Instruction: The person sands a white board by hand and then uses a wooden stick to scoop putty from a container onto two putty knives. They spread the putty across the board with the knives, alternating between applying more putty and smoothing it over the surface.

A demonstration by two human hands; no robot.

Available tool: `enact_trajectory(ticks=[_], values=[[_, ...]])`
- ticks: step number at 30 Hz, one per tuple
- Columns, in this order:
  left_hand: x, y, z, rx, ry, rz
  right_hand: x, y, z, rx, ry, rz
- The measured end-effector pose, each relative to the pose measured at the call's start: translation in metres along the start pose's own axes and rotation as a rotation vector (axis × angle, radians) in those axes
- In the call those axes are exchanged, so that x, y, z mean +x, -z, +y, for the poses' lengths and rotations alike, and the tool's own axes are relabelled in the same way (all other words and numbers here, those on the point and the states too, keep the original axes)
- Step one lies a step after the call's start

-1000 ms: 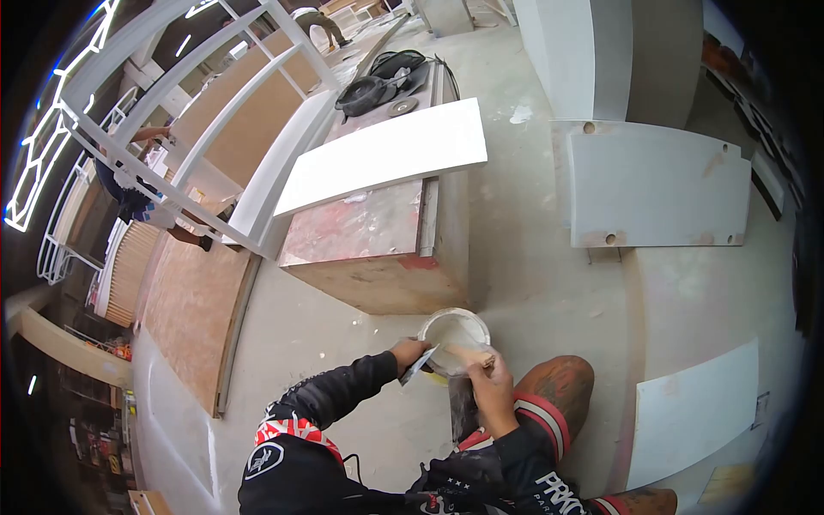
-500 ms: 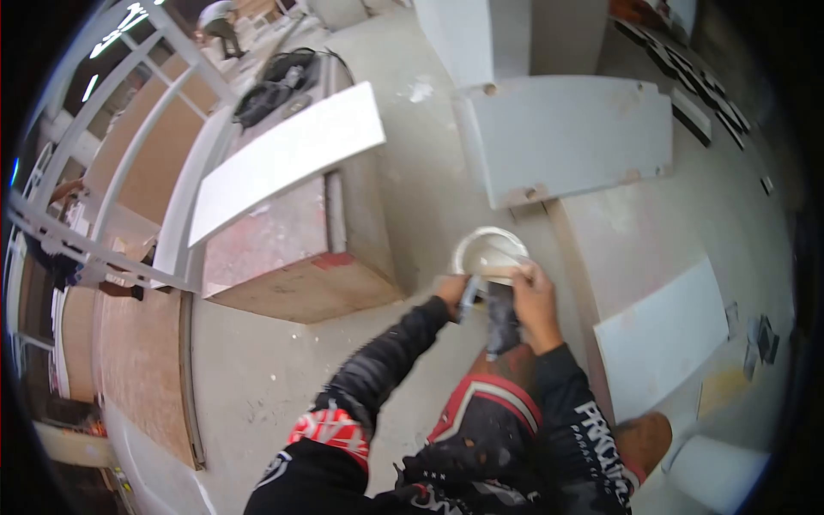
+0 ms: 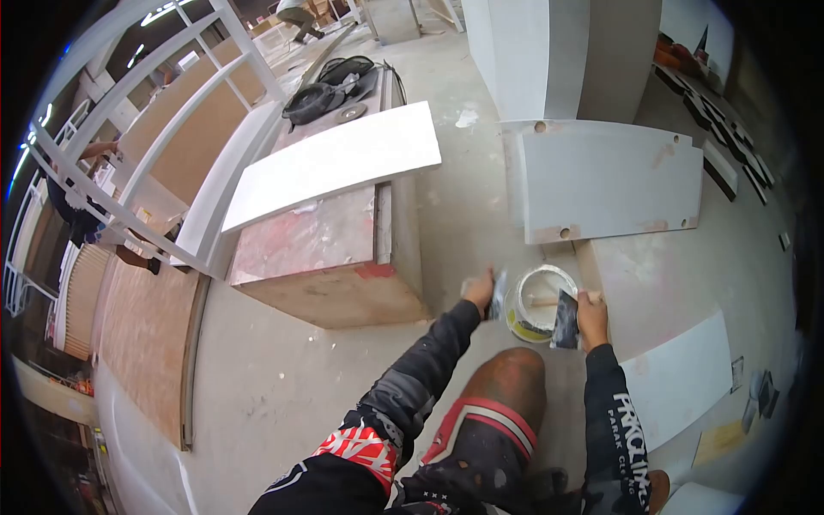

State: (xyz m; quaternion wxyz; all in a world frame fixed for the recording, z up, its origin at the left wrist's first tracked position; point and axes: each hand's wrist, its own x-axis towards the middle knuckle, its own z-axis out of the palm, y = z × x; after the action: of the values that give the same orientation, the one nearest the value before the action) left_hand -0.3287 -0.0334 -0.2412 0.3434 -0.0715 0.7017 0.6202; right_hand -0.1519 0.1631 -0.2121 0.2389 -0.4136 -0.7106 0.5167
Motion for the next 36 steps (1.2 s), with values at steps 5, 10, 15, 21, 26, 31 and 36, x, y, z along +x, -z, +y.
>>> enact_trajectory(ticks=[5,10,15,21,26,31,36], values=[[-0.076,0.013,0.085,-0.576,-0.092,-0.126,-0.005,0.026,-0.069,-0.285,0.297,-0.161],[-0.098,0.018,0.061,-0.823,-0.331,-0.218,-0.005,0.068,-0.129,-0.228,0.454,-0.471],[-0.101,0.023,0.019,-0.843,-0.245,-0.116,-0.001,0.083,-0.156,-0.347,0.413,-0.569],[-0.088,0.023,0.019,-0.833,0.008,0.103,-0.026,0.019,-0.049,-0.227,0.377,-0.42],[-0.075,0.01,0.014,-0.801,0.015,0.068,-0.013,0.04,-0.055,-0.204,0.292,-0.278],[-0.068,0.004,0.009,-0.557,-0.054,0.007,-0.016,0.082,-0.141,-0.256,0.409,-0.317],[-0.058,-0.008,-0.003,-0.407,-0.145,-0.122,-0.034,0.111,-0.22,-0.362,0.513,-0.284]])
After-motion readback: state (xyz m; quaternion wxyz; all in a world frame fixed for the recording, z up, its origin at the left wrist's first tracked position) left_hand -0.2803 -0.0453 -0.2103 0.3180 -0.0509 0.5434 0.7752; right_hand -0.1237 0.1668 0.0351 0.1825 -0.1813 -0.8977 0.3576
